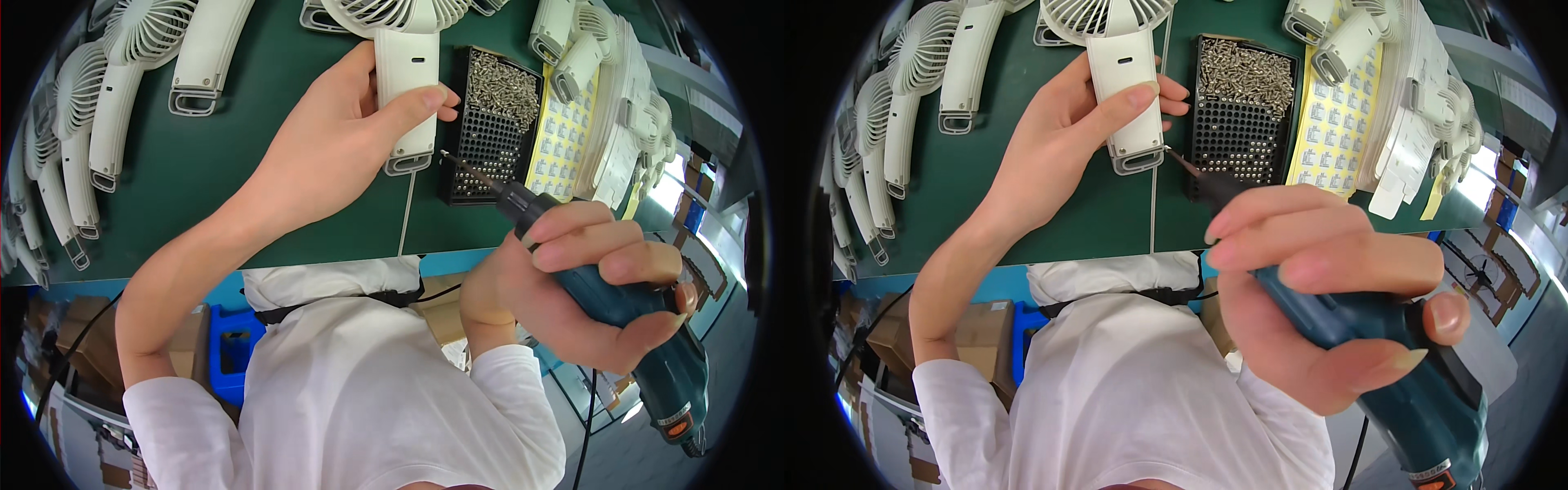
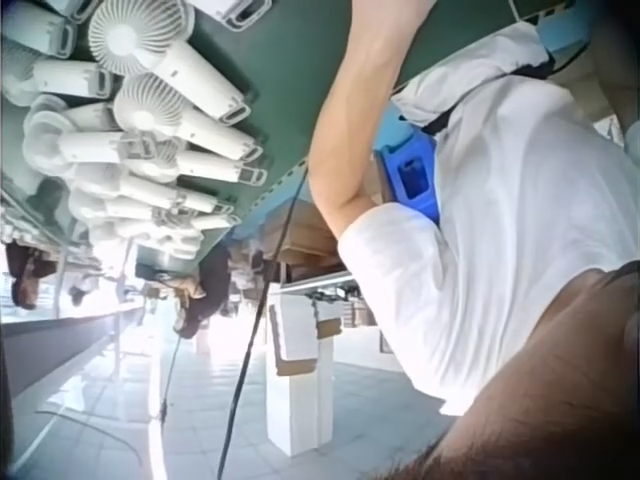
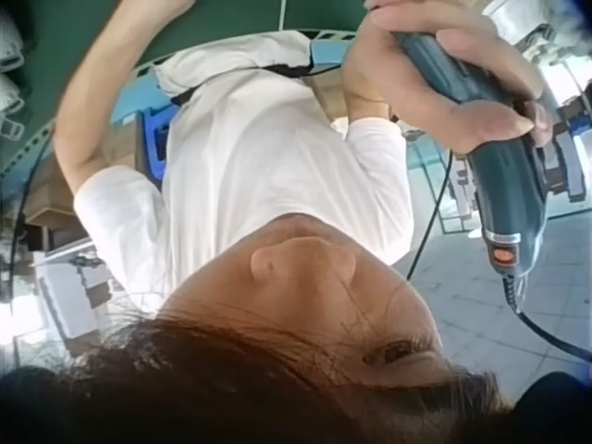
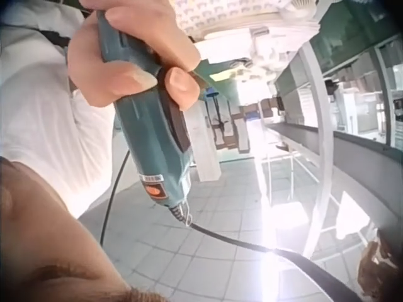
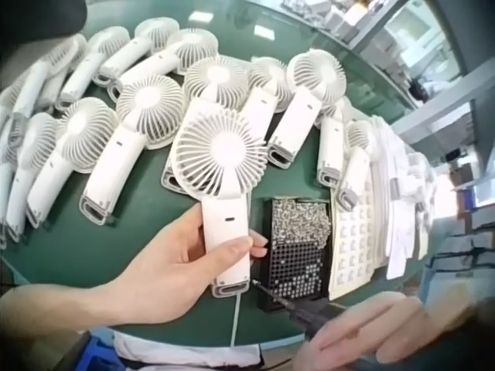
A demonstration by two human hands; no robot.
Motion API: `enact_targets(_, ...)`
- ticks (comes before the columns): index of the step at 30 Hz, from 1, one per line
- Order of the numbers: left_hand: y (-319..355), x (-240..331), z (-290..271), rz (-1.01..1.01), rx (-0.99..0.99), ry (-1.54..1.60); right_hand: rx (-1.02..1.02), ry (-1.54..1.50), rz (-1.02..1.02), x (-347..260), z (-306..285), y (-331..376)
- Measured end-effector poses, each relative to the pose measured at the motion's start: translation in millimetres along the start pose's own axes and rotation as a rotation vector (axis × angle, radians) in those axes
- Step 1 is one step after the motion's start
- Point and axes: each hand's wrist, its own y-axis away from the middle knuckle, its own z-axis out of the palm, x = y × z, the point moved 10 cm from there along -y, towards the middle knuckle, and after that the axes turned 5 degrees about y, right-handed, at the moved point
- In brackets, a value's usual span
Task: Assembling portable hand fans by securing screws with an electric screwdriver on an assembly line.
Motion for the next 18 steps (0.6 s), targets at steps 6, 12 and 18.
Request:
enact_targets(6,1,-2,0,0.007,0.005,0.006,-0.056,0.032,0.014,12,8,5)
enact_targets(12,-1,-1,1,0.014,-0.006,0.025,-0.02,0.022,-0.013,13,8,7)
enact_targets(18,-2,6,2,-0.016,-0.037,0.035,-0.007,-0.017,0.009,14,-2,-3)
